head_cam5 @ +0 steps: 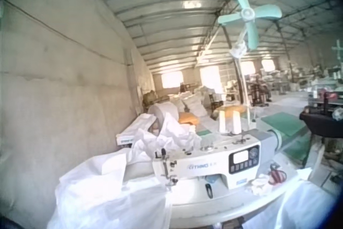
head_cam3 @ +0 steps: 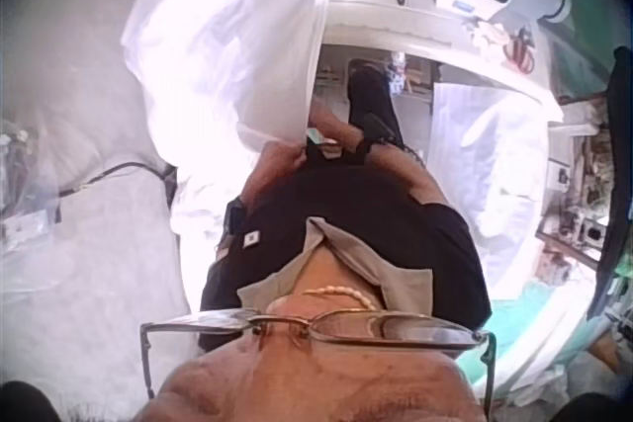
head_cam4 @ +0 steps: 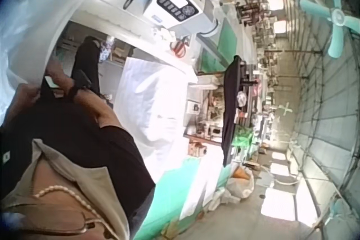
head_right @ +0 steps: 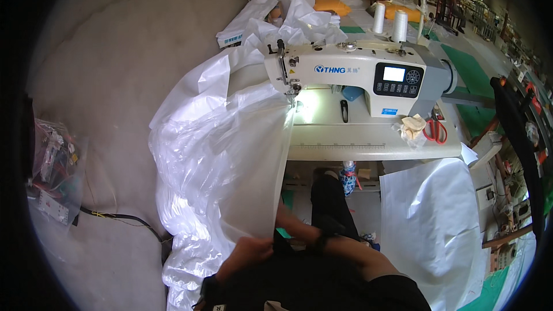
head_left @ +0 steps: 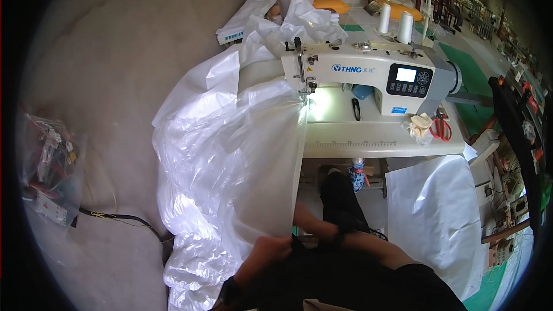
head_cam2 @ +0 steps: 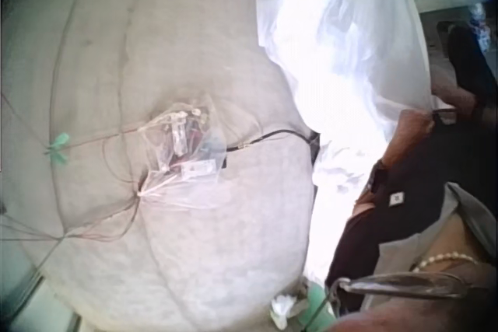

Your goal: Using an industrial sewing machine to stitch together large white plastic sheets.

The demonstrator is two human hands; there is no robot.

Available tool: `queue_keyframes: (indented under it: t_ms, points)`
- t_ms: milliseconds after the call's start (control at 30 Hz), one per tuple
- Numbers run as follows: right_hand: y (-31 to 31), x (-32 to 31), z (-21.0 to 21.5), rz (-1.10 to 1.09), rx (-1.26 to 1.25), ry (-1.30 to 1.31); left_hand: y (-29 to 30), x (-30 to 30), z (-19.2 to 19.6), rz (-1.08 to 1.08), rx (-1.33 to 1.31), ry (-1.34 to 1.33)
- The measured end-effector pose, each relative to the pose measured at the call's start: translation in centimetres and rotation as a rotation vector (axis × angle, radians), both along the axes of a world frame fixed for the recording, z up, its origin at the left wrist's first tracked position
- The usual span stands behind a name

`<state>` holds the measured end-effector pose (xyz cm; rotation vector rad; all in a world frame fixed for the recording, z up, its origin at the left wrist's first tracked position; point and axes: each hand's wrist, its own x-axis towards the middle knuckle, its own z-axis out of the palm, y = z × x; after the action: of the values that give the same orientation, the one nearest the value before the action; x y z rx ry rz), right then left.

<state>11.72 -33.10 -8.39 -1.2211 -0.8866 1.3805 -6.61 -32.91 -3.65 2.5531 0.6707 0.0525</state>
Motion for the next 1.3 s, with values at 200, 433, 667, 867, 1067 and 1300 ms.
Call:
queue_keyframes:
  t_ms: [200,433,667,867,1067,1300]
  points:
    - [1.9,1.5,-2.7,-0.521,0.219,-0.289,-0.4,4.3,-2.0,-0.153,-0.098,-0.080]
    - [-1.4,4.1,-3.5,-0.212,-0.056,-0.083,8.4,7.0,2.0,0.450,0.478,-0.416]
    - [-2.2,2.4,-2.4,-0.149,-0.154,-0.027,13.6,10.4,-1.5,0.414,0.710,-0.351]
    - [0.0,3.2,2.0,-0.552,0.207,-0.782,15.4,12.0,-0.9,0.215,0.889,-0.291]
    - [4.0,5.7,1.0,-0.411,-0.042,-0.828,12.1,14.1,2.4,0.326,0.372,0.034]
    - [3.8,6.8,-1.0,-0.559,0.182,-0.185,11.1,14.7,1.3,0.308,0.030,-0.247]
